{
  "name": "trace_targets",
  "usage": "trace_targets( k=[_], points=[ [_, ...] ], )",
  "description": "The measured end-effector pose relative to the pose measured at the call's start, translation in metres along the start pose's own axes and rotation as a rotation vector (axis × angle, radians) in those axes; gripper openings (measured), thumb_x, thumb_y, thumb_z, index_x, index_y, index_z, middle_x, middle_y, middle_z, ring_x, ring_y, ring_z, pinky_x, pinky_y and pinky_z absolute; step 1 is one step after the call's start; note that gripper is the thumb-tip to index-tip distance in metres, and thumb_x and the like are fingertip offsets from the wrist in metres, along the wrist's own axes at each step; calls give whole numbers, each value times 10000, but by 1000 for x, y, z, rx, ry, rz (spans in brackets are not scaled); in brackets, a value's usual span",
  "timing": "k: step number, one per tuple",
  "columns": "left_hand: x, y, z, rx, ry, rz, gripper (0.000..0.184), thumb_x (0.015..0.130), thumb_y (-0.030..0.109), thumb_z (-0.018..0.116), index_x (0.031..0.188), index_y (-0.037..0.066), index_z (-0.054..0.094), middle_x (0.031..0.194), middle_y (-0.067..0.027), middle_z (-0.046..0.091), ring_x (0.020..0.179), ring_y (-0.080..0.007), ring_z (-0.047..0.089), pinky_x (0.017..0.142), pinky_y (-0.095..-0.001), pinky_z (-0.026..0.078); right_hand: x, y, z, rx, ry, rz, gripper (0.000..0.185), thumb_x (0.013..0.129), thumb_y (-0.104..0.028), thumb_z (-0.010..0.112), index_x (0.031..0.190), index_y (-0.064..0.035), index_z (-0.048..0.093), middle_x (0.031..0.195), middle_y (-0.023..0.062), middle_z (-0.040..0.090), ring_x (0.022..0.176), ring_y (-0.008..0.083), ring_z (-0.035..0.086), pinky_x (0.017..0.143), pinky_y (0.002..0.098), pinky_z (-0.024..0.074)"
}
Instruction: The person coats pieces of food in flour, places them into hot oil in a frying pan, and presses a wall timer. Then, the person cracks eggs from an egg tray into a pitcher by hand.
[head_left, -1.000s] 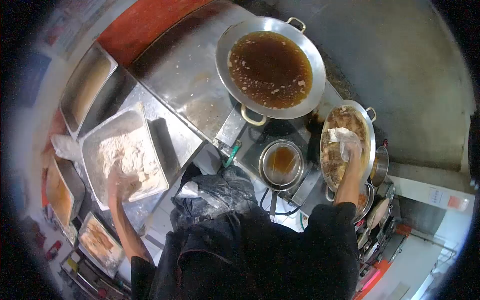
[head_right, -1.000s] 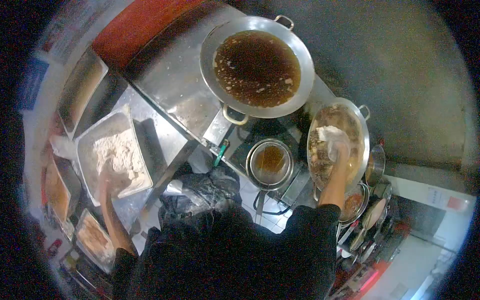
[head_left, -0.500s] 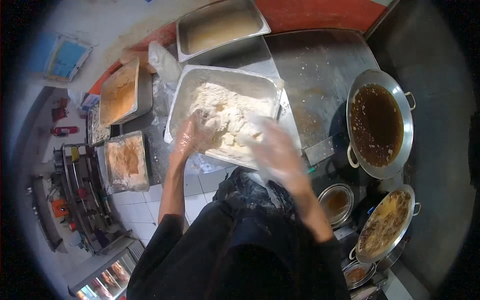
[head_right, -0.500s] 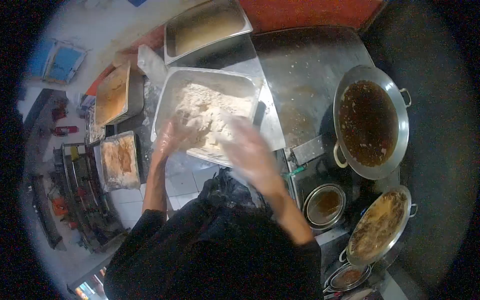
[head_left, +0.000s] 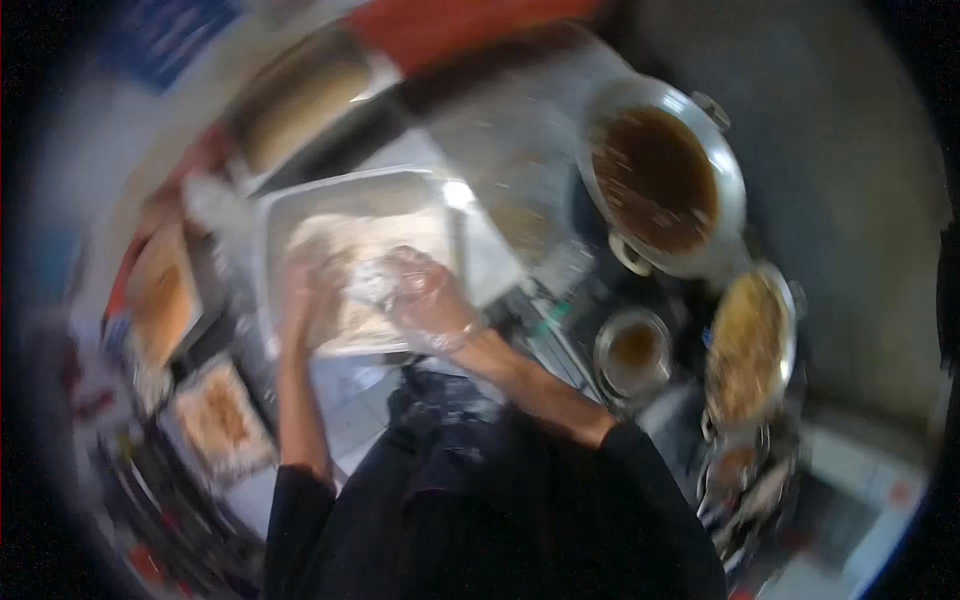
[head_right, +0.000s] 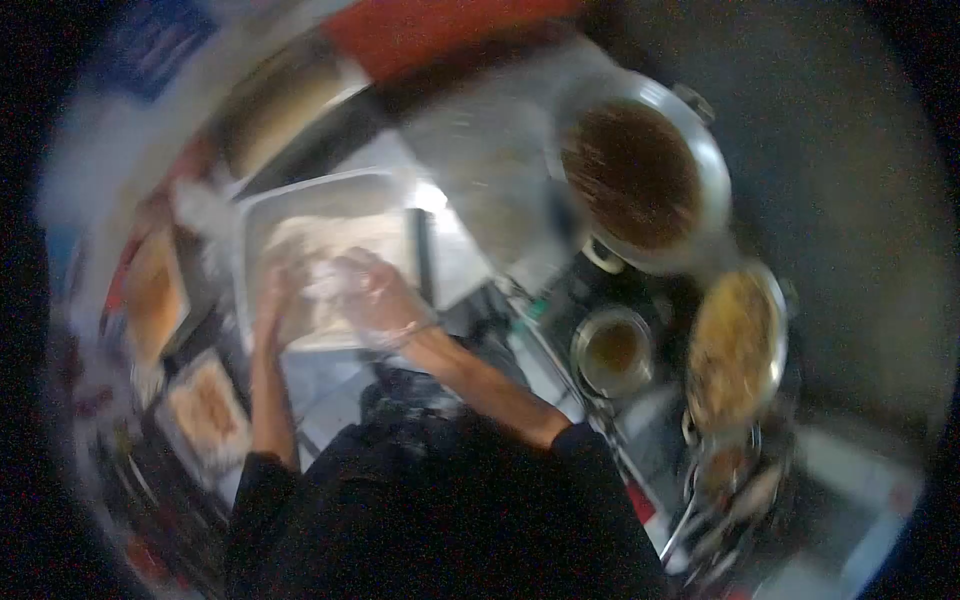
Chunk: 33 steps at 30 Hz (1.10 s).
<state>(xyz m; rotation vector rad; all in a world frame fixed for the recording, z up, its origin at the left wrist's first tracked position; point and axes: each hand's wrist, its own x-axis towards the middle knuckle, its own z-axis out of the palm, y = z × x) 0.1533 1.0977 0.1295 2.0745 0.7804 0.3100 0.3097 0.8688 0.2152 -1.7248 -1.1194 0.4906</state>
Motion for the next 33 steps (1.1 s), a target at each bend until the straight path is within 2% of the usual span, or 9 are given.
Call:
trace_targets(
  k=[7,9,12,13,15,17,27,31,33],
  points=[
    [36,40,22,752,-320,-52,618,906,366,613,1378,-7,469,1250,-182,609,1128,-337,595,968,-421,466,-160,-64,-220,-327,502,204,348,871,-248,689,1200,-149,635,1199,166,620,1128,304,599,973,472,475],
    [36,54,11,975,-339,-212,704,896,415,605,1427,-5,414,1295,-192,595,1174,-359,588,988,-441,454,-227,-42,-254,-1367,334,238,384,891,-277,665,1244,-132,620,1288,185,588,1192,319,566,999,474,461],
    [37,47,7,862,-328,-148,759,871,390,624,1471,20,342,1259,-249,596,1134,-393,606,949,-465,467,-289,10,-305,-169,983,879,479,860,-309,703,1243,-39,602,1188,208,625,1092,331,602,952,450,479],
    [40,19,4,865,-330,-144,759,871,390,624,1471,20,342,1259,-249,596,1134,-393,606,949,-465,467,-308,24,-317,-414,1095,933,439,836,-261,739,1187,-22,628,1039,185,697,939,312,672,856,417,535],
    [45,-44,4,834,8,104,515,864,294,608,1319,57,562,1032,-226,682,970,-367,664,828,-440,523,-392,96,-350,-752,779,1466,599,889,-356,630,1360,-4,517,1330,271,553,1259,373,522,1088,449,383],
    [41,-24,6,873,-18,35,508,894,302,590,1332,50,548,1078,-218,675,974,-353,666,822,-427,529,-448,150,-362,-1087,815,1359,412,876,-271,669,1206,-31,612,1107,174,688,987,270,681,857,415,530],
    [5,-71,-18,75,149,-19,524,978,182,552,1454,27,395,1023,-92,613,816,-190,601,634,-275,525,-322,61,-350,-624,947,1031,486,884,-251,620,1307,-24,553,1248,214,600,1132,312,605,1010,411,441],
    [1,-93,-45,171,190,-38,537,900,119,668,1380,-4,461,1223,-154,613,1055,-218,605,923,-300,504,-146,-16,-221,-348,385,532,456,913,-269,588,1302,-34,553,1214,190,608,1157,341,564,1036,430,426],
    [-5,-43,-38,61,280,217,443,883,94,680,1286,-23,541,1023,-121,652,918,-181,609,801,-281,512,-63,-11,-125,-105,136,144,496,933,-321,568,1339,-39,519,1264,193,580,1182,369,535,1054,451,410]
  ],
)
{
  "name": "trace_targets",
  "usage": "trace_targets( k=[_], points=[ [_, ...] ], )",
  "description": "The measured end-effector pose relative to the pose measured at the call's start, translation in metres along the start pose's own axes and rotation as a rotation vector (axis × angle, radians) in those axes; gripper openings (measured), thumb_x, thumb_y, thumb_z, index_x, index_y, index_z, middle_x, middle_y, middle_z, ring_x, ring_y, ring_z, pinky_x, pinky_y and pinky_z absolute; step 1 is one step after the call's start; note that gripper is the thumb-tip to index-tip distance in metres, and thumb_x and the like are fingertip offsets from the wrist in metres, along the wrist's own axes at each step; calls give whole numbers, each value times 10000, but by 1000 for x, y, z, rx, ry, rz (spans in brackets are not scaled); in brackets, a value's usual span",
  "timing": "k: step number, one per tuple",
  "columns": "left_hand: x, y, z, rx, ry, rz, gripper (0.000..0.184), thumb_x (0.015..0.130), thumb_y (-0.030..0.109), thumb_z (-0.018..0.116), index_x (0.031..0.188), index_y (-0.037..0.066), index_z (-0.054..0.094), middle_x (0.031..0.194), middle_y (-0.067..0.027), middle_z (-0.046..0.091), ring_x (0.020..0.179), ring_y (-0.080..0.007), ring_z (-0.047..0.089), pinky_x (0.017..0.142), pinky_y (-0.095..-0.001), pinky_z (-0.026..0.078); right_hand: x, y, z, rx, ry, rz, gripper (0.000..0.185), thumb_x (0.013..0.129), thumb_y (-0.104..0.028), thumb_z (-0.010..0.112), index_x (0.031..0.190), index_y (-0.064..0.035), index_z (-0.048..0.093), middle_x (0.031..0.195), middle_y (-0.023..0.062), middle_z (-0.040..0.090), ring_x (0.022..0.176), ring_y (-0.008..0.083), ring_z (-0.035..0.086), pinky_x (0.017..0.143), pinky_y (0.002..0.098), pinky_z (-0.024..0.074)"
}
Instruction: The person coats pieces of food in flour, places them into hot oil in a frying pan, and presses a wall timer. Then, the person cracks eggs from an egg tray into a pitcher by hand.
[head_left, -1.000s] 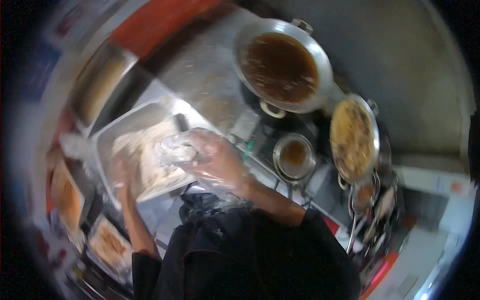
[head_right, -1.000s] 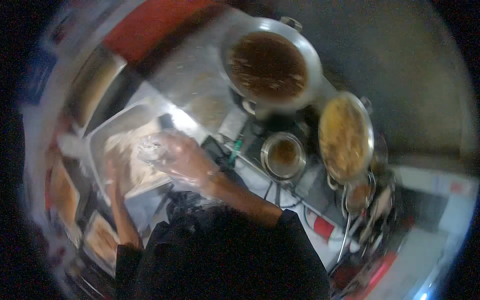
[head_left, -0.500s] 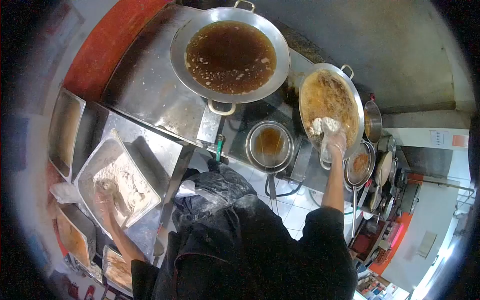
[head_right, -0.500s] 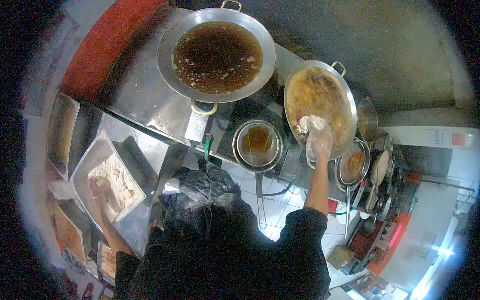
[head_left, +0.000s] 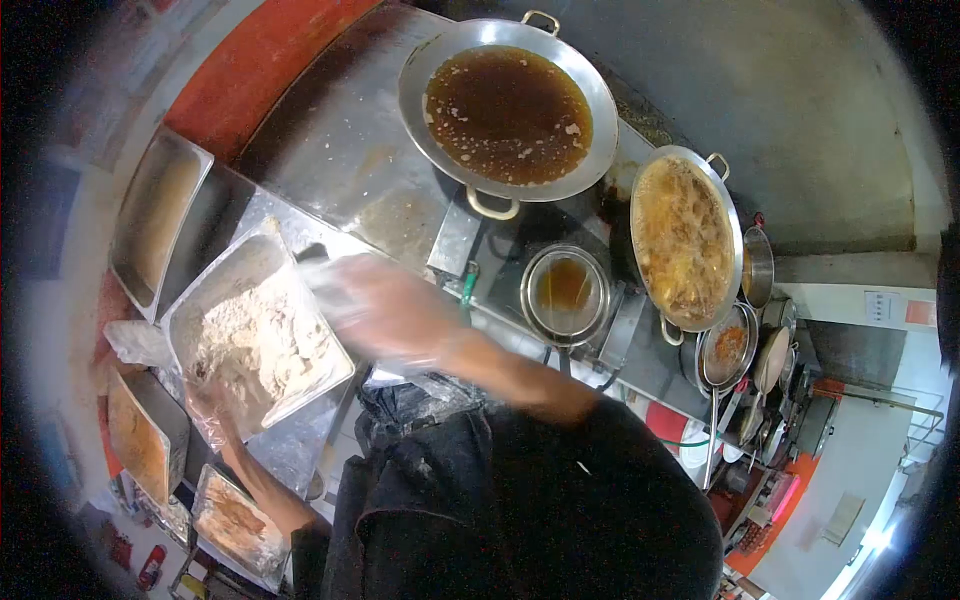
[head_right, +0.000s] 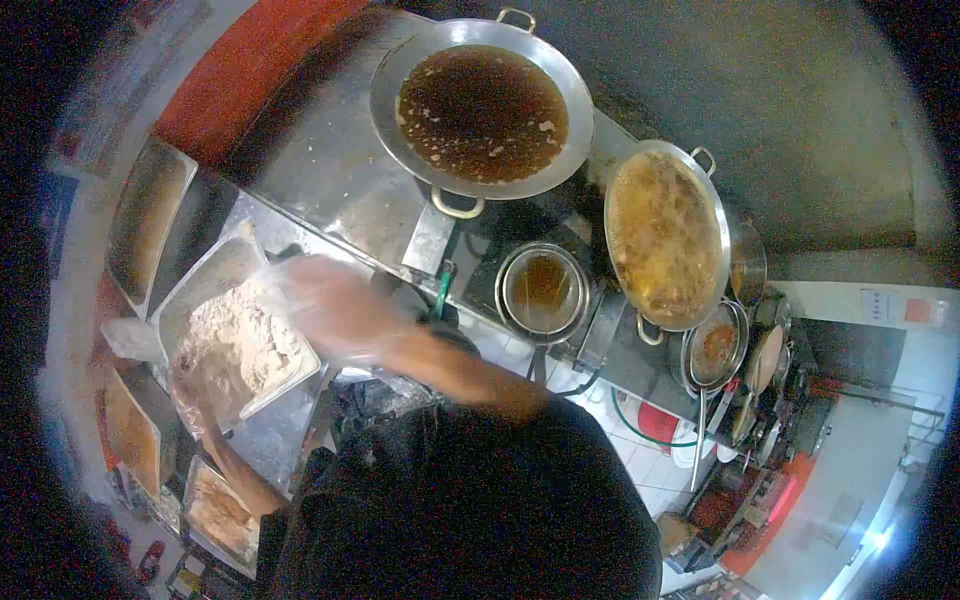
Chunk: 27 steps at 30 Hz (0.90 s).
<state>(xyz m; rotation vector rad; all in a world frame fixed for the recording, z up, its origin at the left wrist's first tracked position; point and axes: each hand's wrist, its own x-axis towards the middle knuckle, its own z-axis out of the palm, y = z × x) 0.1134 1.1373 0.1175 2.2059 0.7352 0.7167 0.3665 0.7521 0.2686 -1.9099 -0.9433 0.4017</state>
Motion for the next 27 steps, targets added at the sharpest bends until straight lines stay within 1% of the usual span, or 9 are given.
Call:
trace_targets(
  k=[1,3,5,7,10,16,18,25,27],
  points=[
    [2,34,1,-41,38,77,412,877,86,685,1255,-29,567,957,-109,665,873,-169,611,760,-274,515,34,-44,15,120,-298,171,527,928,-309,599,1407,-115,497,1398,168,515,1321,307,456,1099,405,388],
    [6,116,-7,135,8,-52,350,862,89,719,1172,-41,619,1028,-128,672,936,-185,618,836,-289,498,67,-7,175,496,-162,3,560,909,-370,620,1389,-104,506,1396,171,512,1273,321,480,1077,397,407],
    [5,145,-2,-25,-2,-153,355,868,106,723,1174,-39,616,1045,-126,669,953,-191,618,843,-290,497,87,-29,197,-31,-107,-118,547,893,-346,644,1367,-102,521,1361,162,545,1212,313,528,1047,395,429],
    [4,135,-8,40,-41,-183,338,909,136,693,1187,-34,601,1090,-129,660,971,-185,625,857,-283,506,106,-39,198,133,-554,36,512,861,-298,686,1287,-47,554,1206,161,627,1052,279,596,932,395,485],
    [0,88,-26,-273,-43,-188,363,926,167,678,1211,-38,585,1117,-134,648,1004,-185,626,866,-291,515,92,-8,237,135,-509,47,398,881,-242,672,1212,-38,586,1140,142,650,981,245,618,889,371,505],
    [-4,128,-6,-91,-221,-343,436,916,201,683,1263,-37,572,1231,-132,628,1034,-221,634,878,-348,519,36,-36,61,546,-88,162,156,926,-123,638,1038,-18,662,984,100,708,819,165,671,789,315,553],
    [14,172,11,857,-733,-352,384,902,217,653,1195,-26,596,1180,-136,634,986,-228,633,844,-388,522,1,-21,-11,407,116,180,209,917,-167,642,1062,-17,655,1005,111,704,847,177,670,807,322,548],
    [-25,14,27,386,-250,-313,523,763,266,696,1233,53,609,1060,-212,668,968,-354,654,863,-426,514,-171,170,-278,-510,763,756,400,884,-319,657,1146,-17,633,1079,149,689,948,219,667,867,344,529],
    [-19,-21,27,879,-468,-183,555,770,240,686,1292,81,581,1064,-193,673,978,-342,655,865,-423,510,-215,246,-345,-810,660,924,456,875,-363,661,1170,-16,627,1100,160,685,977,231,666,884,351,524]
  ],
)
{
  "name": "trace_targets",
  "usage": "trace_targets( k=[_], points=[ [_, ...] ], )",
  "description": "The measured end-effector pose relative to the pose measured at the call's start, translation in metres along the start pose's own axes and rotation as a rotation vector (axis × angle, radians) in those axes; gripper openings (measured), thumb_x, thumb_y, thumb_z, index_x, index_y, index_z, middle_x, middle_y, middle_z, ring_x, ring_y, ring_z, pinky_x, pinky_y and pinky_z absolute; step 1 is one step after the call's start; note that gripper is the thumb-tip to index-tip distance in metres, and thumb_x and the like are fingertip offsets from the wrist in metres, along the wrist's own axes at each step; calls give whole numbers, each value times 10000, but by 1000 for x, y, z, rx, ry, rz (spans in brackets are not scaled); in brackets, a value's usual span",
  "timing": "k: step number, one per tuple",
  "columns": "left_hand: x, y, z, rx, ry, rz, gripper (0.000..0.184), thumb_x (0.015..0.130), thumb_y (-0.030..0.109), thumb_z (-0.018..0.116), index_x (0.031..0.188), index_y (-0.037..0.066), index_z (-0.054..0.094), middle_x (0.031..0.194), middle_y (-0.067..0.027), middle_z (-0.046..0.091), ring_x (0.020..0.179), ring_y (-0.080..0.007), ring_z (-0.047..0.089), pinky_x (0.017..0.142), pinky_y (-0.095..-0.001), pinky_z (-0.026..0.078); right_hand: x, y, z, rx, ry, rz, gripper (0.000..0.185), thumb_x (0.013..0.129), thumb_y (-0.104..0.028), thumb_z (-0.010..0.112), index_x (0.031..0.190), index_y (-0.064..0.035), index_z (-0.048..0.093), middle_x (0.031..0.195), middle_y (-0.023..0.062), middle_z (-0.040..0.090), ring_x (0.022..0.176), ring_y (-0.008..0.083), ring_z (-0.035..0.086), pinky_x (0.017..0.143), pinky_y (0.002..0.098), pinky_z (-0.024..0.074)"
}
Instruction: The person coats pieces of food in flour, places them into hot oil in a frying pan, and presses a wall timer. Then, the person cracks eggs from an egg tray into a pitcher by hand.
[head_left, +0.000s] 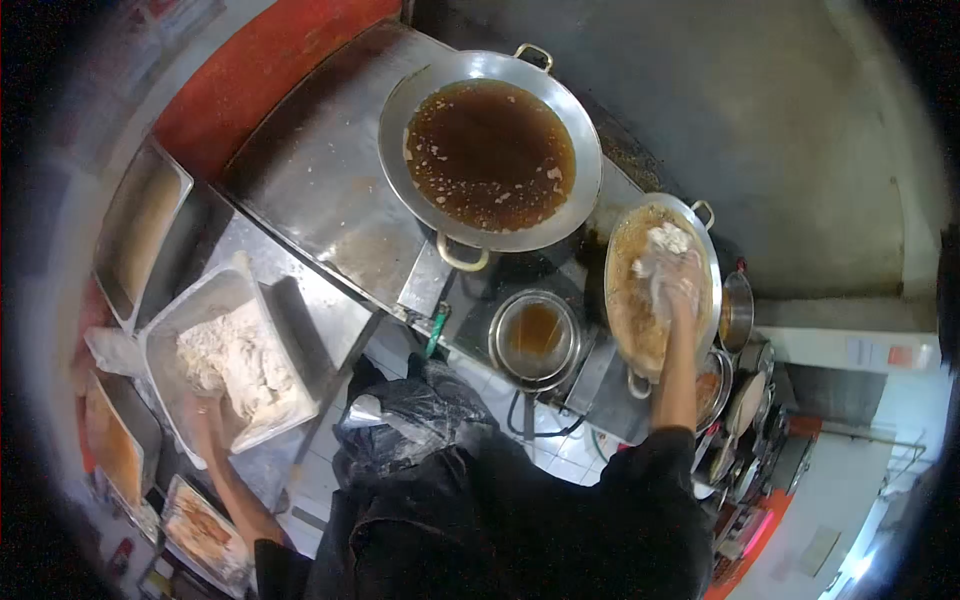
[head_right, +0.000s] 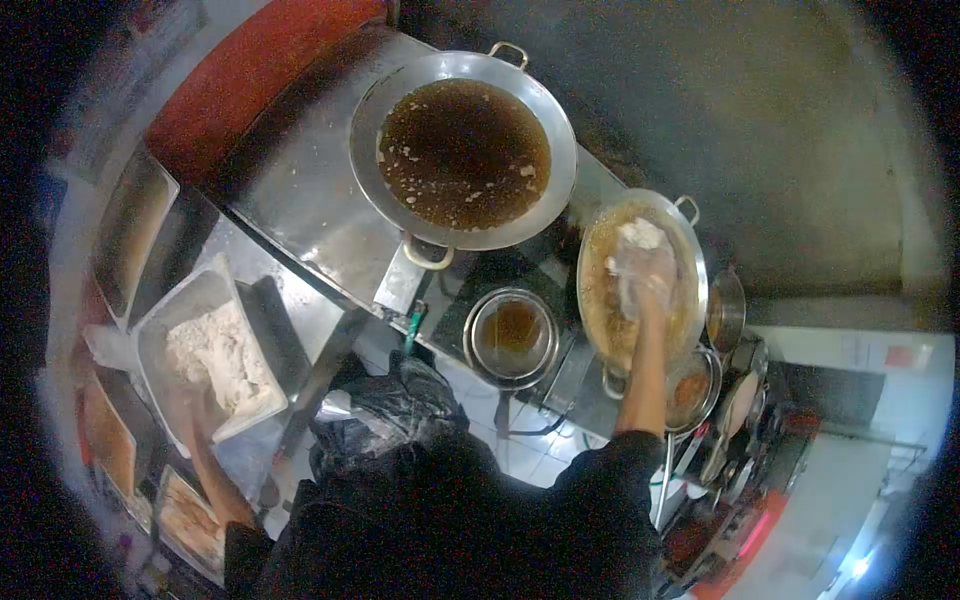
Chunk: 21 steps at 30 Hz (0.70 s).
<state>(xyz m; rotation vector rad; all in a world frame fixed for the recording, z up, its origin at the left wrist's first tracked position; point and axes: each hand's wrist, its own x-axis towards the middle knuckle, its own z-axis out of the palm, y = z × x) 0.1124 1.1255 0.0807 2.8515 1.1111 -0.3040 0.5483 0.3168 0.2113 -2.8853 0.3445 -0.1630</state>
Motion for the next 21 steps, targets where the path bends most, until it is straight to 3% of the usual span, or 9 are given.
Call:
trace_targets(
  k=[1,4,6,7,9,13,16,20,21],
  points=[
    [9,-13,12,128,-9,-9,578,776,235,683,1322,92,563,1067,-190,675,981,-336,658,861,-423,510,31,39,12,-151,-16,10,484,870,-385,663,1182,-16,624,1110,166,683,991,237,666,893,354,522],
    [5,26,3,-90,512,122,572,803,258,691,1327,74,553,941,-202,693,879,-339,687,747,-436,531,113,124,59,-453,-71,-33,567,856,-450,670,1217,-16,615,1142,182,677,1035,254,665,919,364,514],
    [9,33,1,-127,276,-73,577,810,261,695,1332,63,547,914,-201,692,851,-345,685,735,-449,530,144,144,76,-413,-62,-39,623,847,-493,674,1241,-16,608,1163,193,673,1064,266,664,936,370,508],
    [12,28,2,-170,50,-233,582,818,264,698,1337,53,541,887,-201,691,823,-351,682,722,-463,530,137,132,67,-295,-62,-23,595,874,-473,642,1243,-8,606,1165,193,674,1066,268,663,931,372,512],
    [3,17,8,-134,133,-220,593,827,274,705,1347,52,529,871,-175,685,806,-323,670,718,-441,528,115,86,38,-57,-56,9,543,928,-432,579,1247,7,602,1171,191,675,1072,272,660,923,376,518],
    [-12,9,27,-339,263,-255,653,822,340,743,1355,42,511,940,-138,673,842,-257,651,735,-368,523,110,28,-3,1393,-96,164,377,1024,-240,475,1300,3,557,1119,135,649,965,221,627,877,332,508],
    [-20,4,26,-622,335,-345,721,805,408,782,1352,31,503,1047,-124,666,907,-208,643,763,-305,519,8,-150,-63,430,92,-486,346,1006,-242,485,1261,-40,603,1091,160,663,975,288,629,872,398,500],
    [-21,-5,26,-1263,357,-3,706,881,332,739,1423,12,417,1225,-137,614,1042,-199,610,919,-315,508,-147,-310,-42,626,-227,-1034,227,931,-227,545,989,-61,690,1070,152,643,1009,316,590,917,436,474],
    [-24,4,14,-1120,298,-64,686,872,296,747,1405,-3,434,1224,-137,616,1051,-200,603,929,-317,495,-190,-345,-13,737,-355,-1176,217,910,-223,562,913,-63,708,1068,147,636,1019,318,577,933,441,466]
  ],
)
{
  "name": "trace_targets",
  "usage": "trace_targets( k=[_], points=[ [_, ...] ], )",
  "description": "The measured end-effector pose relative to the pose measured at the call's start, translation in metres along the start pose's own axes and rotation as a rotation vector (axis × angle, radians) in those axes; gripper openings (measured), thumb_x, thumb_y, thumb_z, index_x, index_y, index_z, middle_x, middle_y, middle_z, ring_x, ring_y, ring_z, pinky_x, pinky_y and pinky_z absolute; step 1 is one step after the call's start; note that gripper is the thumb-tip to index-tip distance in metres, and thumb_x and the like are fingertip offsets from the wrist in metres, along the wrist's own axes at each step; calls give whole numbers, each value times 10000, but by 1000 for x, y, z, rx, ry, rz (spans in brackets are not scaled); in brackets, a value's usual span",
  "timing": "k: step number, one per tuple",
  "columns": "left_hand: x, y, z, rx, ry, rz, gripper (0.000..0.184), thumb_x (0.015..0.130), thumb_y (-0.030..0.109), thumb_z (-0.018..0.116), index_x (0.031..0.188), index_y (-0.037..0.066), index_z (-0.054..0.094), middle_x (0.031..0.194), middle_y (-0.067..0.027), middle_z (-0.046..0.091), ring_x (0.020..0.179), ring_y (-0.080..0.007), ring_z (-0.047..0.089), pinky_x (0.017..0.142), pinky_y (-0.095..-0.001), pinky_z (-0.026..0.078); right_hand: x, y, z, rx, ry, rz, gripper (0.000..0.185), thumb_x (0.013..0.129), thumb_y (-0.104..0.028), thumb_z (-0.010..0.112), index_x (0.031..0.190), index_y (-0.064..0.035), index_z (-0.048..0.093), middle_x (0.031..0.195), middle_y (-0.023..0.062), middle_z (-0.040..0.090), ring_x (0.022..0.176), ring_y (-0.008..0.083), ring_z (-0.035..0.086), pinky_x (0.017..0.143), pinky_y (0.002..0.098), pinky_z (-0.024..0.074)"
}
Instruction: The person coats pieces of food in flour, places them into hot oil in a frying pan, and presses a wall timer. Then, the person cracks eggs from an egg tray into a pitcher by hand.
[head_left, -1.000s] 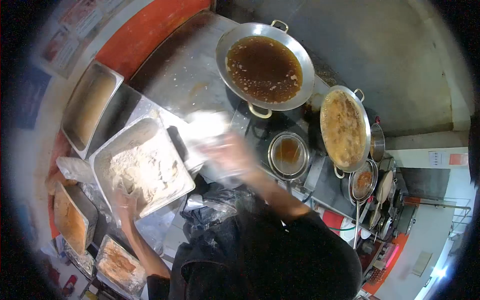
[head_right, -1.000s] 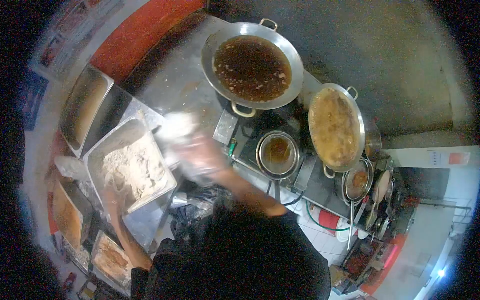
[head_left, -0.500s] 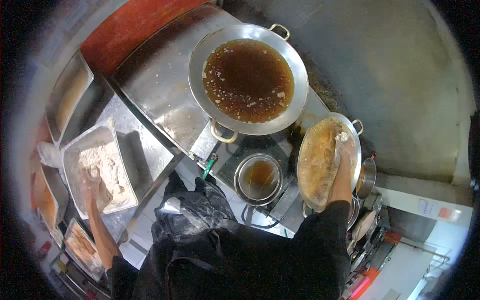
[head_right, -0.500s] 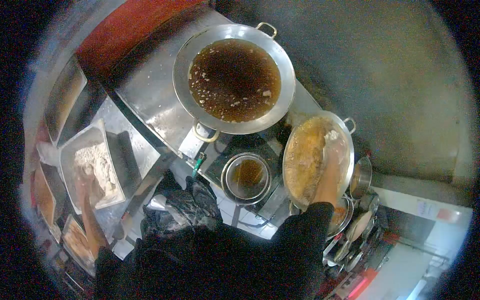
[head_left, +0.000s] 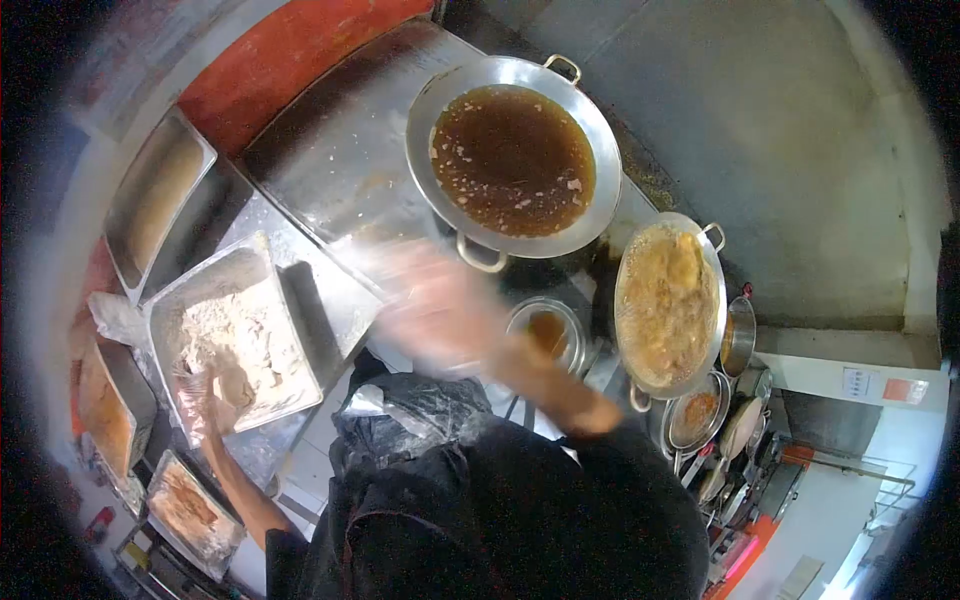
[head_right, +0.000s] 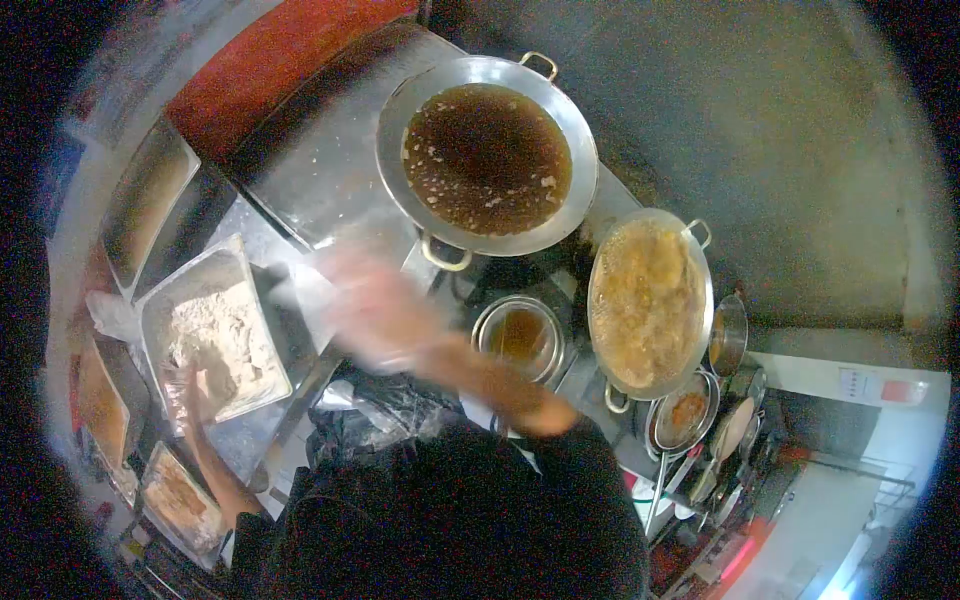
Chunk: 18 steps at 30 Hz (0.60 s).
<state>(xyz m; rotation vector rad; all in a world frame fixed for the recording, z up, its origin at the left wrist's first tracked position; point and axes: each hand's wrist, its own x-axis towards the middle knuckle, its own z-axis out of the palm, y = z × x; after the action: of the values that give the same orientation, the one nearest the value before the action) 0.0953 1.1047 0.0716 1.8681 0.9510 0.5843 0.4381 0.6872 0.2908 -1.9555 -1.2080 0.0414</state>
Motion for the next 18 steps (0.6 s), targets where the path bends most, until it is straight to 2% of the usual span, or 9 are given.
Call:
trace_targets(
  k=[1,2,4,7,9,11,12,15,18],
  points=[
    [-1,30,5,133,-14,-64,666,863,260,755,1387,-18,452,1223,-136,617,1059,-202,595,939,-319,483,25,-19,71,-18,-264,-126,230,898,-233,590,1027,-62,673,1152,141,625,1088,297,562,975,448,446],
    [-4,51,7,213,-34,-106,647,853,224,762,1369,-33,469,1223,-135,618,1067,-204,588,949,-322,470,42,-52,115,149,-335,-16,557,946,-259,547,1450,-60,421,1409,196,488,1255,359,513,1093,424,404],
    [-14,70,6,242,-24,-60,571,862,185,743,1332,-37,509,1208,-128,625,1057,-210,590,944,-327,465,79,-90,173,106,-601,5,640,961,-192,514,1539,-103,253,1432,250,425,1272,418,480,1054,420,451],
    [-18,23,-10,234,12,170,470,909,216,683,1295,-17,550,1169,-119,641,1013,-213,613,915,-326,479,87,-92,277,150,-481,-57,478,882,-141,575,1350,-75,500,1109,244,600,1022,336,630,850,423,536],
    [-18,33,-24,-162,-232,-252,444,967,327,588,1258,-8,578,1106,-106,662,953,-189,632,878,-308,492,83,-81,329,146,-526,-95,395,861,-127,590,1253,-80,583,983,214,643,919,301,669,764,411,557],
    [-26,52,-18,-349,-125,-237,461,978,374,556,1247,1,587,1077,-98,668,933,-177,635,857,-301,496,74,-65,368,-65,-617,-140,225,861,-141,611,1081,-102,640,834,114,663,792,214,688,640,353,556],
    [-28,58,-18,-533,-18,-226,484,990,422,524,1235,10,596,1047,-91,674,914,-164,637,837,-294,500,70,-66,361,-63,-616,-129,225,861,-141,611,1081,-102,640,834,114,663,792,214,688,640,353,556],
    [-10,64,-32,-379,-71,-173,497,961,409,599,1241,-1,591,1112,-105,656,973,-183,626,851,-318,513,56,-83,245,1160,-287,574,132,920,-149,585,1012,-79,648,915,61,638,824,151,645,645,280,534],
    [-8,95,-6,18,49,-210,572,942,397,642,1338,-1,530,1196,-143,627,1067,-195,603,895,-306,497,36,-67,105,1045,73,46,336,862,-77,674,1189,-40,606,1055,101,640,821,191,670,689,276,572]
  ],
)
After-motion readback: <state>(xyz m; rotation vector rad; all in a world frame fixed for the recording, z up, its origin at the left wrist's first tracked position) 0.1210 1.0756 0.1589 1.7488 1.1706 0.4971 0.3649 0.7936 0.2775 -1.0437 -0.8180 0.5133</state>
